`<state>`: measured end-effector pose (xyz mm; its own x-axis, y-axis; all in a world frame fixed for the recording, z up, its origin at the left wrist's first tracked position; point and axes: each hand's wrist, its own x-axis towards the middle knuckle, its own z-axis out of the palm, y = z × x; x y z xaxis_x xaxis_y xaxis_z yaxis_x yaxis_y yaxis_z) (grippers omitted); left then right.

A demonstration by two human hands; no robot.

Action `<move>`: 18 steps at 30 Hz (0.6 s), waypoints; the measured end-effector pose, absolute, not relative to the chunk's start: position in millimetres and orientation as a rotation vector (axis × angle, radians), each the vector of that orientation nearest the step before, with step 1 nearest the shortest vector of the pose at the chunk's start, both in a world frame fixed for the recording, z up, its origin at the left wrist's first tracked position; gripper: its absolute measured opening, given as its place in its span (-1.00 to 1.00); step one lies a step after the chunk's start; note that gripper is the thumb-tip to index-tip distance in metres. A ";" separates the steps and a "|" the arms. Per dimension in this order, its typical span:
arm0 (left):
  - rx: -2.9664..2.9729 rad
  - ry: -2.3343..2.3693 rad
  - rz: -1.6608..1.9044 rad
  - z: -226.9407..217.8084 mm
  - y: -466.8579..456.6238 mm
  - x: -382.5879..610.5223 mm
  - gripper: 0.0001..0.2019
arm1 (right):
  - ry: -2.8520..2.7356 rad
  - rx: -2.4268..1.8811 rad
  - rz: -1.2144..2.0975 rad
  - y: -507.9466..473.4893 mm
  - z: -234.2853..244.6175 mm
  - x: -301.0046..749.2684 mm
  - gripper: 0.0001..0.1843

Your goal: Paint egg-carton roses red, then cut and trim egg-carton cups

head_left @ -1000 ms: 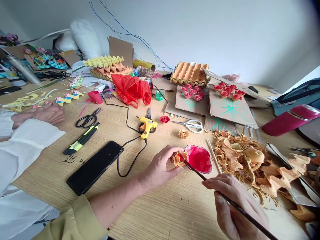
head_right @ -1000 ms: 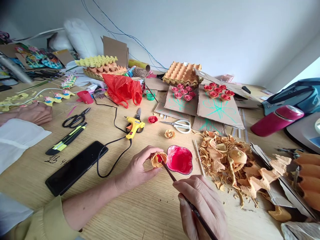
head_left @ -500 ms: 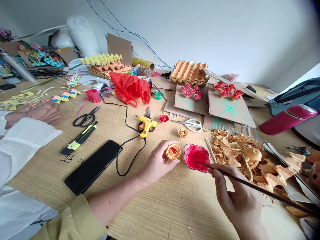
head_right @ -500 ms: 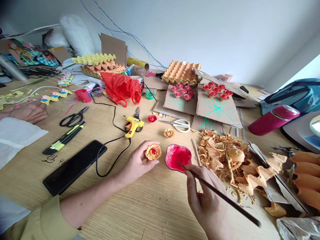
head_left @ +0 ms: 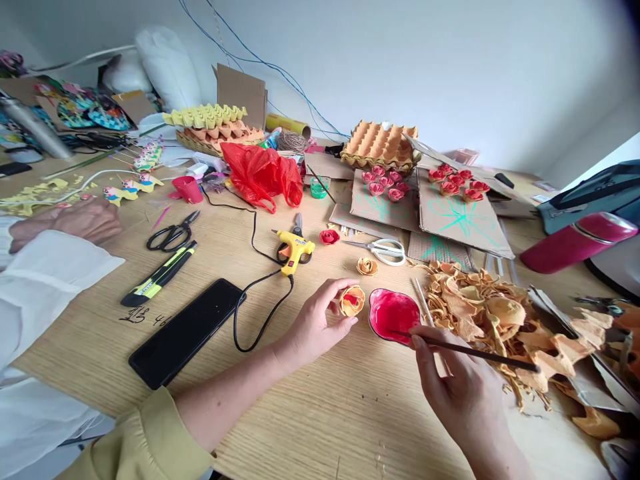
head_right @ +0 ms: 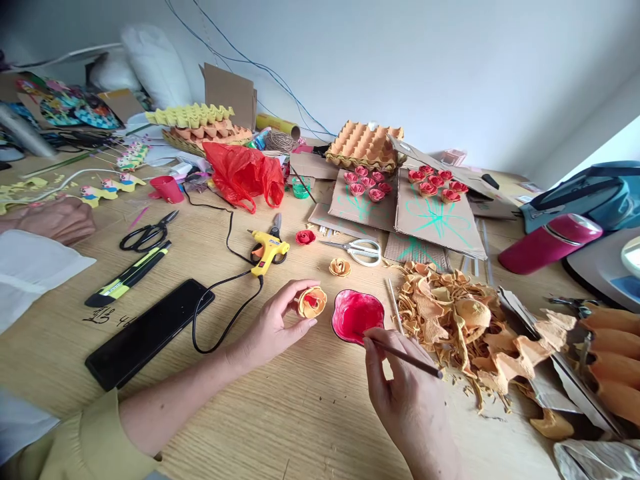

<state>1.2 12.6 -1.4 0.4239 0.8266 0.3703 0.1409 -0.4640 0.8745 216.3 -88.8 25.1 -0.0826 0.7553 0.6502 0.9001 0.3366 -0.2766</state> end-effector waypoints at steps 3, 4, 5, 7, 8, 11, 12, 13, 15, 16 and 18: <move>1.968 0.818 1.102 -0.4 12.0 0.6 -0.48 | -1.829 -1.439 -0.211 -92.7 26.4 217.6 -0.89; 1.982 0.813 1.110 -0.4 11.6 0.4 -0.47 | -1.798 -1.428 -0.191 -94.9 26.6 217.7 -0.90; 1.992 0.804 1.119 -0.4 11.1 0.2 -0.47 | -1.770 -1.405 -0.161 -97.4 26.6 217.3 -0.90; 2.008 0.779 1.123 0.4 9.7 -0.1 -0.48 | -1.733 -1.311 -0.096 -102.5 26.3 214.7 -0.81; 2.015 0.769 1.119 1.2 8.8 -0.3 -0.48 | -1.726 -1.244 -0.063 -104.6 25.9 212.4 -0.75; 2.018 0.758 1.086 3.7 6.4 -0.2 -0.51 | -1.772 -1.084 0.007 -108.3 25.0 203.9 -0.63; 2.013 0.757 1.077 4.2 5.7 0.1 -0.51 | -1.798 -1.056 0.018 -108.9 24.9 201.2 -0.62; 2.008 0.753 1.071 4.5 5.0 0.5 -0.51 | -1.825 -1.043 0.028 -109.2 24.9 199.0 -0.62; 2.007 0.742 1.060 4.2 3.8 1.2 -0.51 | -1.865 -1.036 0.034 -109.4 25.0 196.1 -0.62; 2.012 0.734 1.055 3.6 3.4 1.5 -0.52 | -1.872 -1.035 0.038 -109.5 25.2 195.4 -0.61; 2.031 0.719 1.043 2.3 2.5 1.6 -0.52 | -1.881 -1.037 0.037 -109.3 25.4 194.8 -0.61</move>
